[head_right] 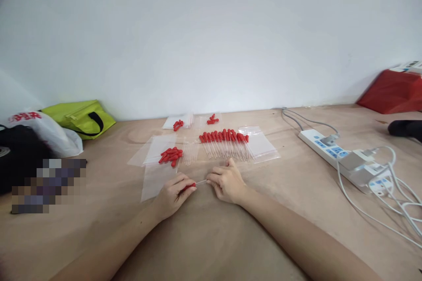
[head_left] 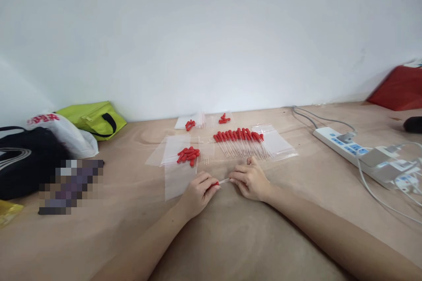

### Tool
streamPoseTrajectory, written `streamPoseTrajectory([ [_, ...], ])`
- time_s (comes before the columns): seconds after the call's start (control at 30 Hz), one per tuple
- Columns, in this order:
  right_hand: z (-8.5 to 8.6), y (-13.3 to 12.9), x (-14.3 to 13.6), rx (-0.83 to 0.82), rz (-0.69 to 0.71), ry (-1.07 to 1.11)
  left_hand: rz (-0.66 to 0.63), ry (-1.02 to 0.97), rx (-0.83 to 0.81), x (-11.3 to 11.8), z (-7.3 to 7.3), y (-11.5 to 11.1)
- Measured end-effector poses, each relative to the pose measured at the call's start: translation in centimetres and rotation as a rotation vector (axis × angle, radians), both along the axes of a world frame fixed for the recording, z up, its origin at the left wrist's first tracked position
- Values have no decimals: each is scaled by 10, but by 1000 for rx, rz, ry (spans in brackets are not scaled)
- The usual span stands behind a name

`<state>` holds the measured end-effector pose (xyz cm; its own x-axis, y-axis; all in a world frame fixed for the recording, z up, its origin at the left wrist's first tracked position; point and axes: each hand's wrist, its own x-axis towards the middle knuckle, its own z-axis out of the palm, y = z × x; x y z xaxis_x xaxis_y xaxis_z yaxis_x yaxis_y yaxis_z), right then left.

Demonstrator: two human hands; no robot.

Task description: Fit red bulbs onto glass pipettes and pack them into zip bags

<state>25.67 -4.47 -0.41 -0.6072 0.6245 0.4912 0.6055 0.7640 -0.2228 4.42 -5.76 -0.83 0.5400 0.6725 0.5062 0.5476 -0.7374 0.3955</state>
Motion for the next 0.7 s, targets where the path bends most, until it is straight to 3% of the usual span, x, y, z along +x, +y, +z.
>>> streamPoseTrajectory([
  [0.37,-4,-6,-8,12,-1,-5,-29,78,4,3,8,-2],
  [0.7,-2,-6,-16,-43,-4,-11,-23,71,46,1,5,0],
])
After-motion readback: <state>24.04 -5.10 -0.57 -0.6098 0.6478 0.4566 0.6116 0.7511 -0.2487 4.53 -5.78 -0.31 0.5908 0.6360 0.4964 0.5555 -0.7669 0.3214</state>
